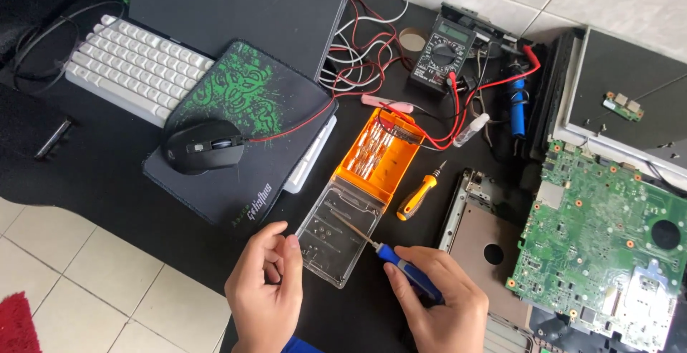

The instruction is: The person places a green circuit board onto a disassembled laptop chassis. Using a blue-handled screwdriver, they tighten several screws to secure the board in place. The person then lifts the board to inspect the underside before setting it down again.

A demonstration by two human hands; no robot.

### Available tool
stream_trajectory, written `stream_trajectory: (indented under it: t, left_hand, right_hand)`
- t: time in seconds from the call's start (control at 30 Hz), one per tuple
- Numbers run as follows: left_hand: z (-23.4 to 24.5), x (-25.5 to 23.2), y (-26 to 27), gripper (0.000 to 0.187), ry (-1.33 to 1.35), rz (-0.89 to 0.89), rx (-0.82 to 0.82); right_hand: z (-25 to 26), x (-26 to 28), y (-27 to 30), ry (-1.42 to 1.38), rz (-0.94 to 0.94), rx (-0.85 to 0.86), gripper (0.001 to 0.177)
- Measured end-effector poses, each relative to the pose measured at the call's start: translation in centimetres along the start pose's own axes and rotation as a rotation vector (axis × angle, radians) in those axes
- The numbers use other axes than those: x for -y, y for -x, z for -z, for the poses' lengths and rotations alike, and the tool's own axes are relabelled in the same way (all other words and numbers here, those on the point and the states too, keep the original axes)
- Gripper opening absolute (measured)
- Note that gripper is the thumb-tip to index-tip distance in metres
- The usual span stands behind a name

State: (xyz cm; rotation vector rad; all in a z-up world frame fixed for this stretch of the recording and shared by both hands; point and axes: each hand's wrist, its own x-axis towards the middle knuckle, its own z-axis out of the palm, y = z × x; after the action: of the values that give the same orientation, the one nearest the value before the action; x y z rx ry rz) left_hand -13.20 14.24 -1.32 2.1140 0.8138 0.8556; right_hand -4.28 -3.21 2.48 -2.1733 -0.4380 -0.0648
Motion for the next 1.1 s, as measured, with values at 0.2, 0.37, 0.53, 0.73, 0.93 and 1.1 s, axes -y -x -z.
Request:
stream_trajectory:
  t: [0.2,0.37,0.53,0.73,0.93,1.1]
  left_hand:
    - [-0.1,0.4,0.1,0.019,-0.020,-0.032,-0.008]
    - [-0.2,0.5,0.2,0.019,-0.012,-0.042,-0.024]
    - [0.0,0.4,0.2,0.020,-0.007,-0.045,-0.022]
    - [0.2,-0.1,0.0,0.014,0.044,-0.192,-0.088]
    - [0.4,-0.6,0.2,0.012,0.074,-0.174,-0.105]
    - [1.0,-2.0,0.6,0.011,0.216,0.003,-0.073]
  right_hand:
    - [-0.3,-0.2,0.0,-0.018,0.026,-0.017,0.014]
    - [-0.3,-0.5,0.0,0.008,0.067,-0.010,0.014]
    - [-0.1,-0.3,0.0,-0.003,0.062,-0.003,0.014]
    - [0.7,0.3,-0.1,-0.016,0.062,0.020,0.015]
    - [1.9,0.2,0.3,-0.022,0.037,0.031,0.017]
    - [3.1,-0.2,1.0,-0.079,-0.094,0.026,0.014]
